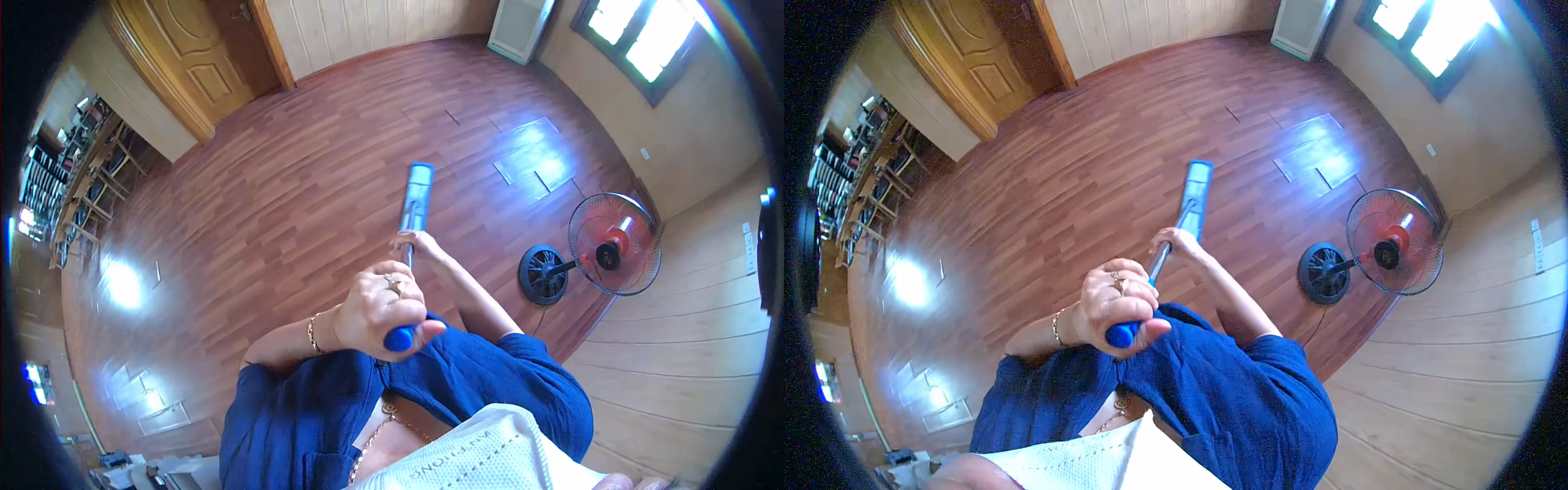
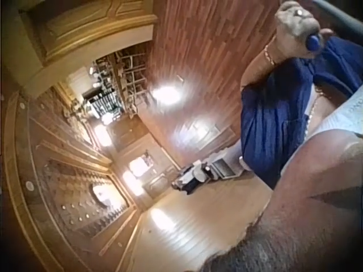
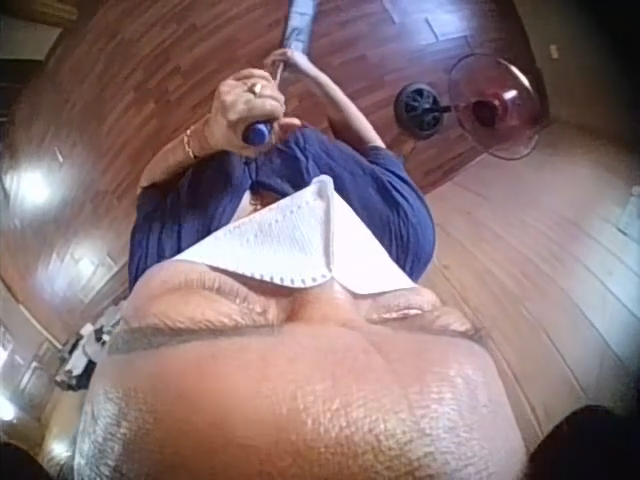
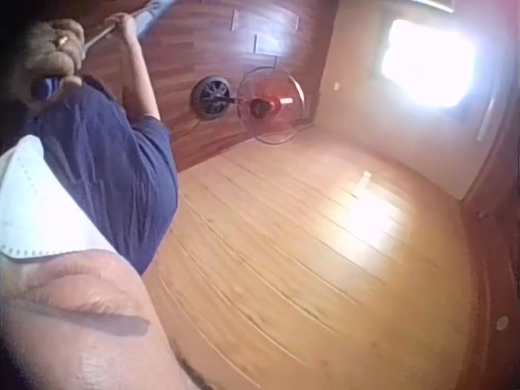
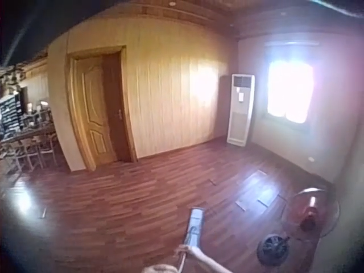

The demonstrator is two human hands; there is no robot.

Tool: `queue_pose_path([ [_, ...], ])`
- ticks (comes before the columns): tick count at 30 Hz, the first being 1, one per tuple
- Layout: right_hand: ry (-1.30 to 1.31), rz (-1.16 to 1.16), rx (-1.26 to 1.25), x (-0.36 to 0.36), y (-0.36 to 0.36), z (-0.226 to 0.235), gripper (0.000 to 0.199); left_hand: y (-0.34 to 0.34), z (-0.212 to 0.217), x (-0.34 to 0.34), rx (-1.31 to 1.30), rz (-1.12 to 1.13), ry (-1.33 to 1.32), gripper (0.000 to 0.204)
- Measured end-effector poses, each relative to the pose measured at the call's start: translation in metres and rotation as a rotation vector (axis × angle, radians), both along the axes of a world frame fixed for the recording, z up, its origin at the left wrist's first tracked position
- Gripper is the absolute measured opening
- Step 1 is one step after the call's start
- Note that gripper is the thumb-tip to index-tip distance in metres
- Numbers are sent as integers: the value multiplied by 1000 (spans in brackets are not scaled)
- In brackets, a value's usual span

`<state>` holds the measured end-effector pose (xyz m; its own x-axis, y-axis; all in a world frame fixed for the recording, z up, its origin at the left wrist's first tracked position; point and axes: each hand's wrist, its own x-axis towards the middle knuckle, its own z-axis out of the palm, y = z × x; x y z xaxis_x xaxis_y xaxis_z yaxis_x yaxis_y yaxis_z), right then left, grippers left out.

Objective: Mopping a large wooden floor using a flat mop.

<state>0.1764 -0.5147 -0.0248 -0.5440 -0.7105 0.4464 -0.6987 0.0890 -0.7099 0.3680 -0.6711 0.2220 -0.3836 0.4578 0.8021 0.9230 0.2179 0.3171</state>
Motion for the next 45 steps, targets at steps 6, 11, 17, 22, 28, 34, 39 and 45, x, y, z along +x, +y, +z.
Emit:
queue_pose_path([
  [6,-624,-4,-56,-7,99,18,71,110,-13,-81,-75,-166,-16,31],
  [11,-646,-162,-227,-13,196,106,59,139,-105,-190,-104,-183,-86,29],
  [17,294,-213,243,31,208,193,58,160,-151,-256,-272,-315,-108,26],
  [22,470,-483,188,43,193,167,24,178,-249,-304,-439,-278,-263,25],
  [28,513,-568,34,53,184,150,17,142,-389,-369,-581,-87,-506,30],
  [34,605,-632,-127,60,156,141,15,141,-428,-356,-419,100,-373,23],
  [39,628,-474,-113,55,155,151,15,122,-422,-325,-340,214,-349,35],
  [45,451,-490,-287,55,161,145,16,91,-421,-280,-300,420,-312,27],
])
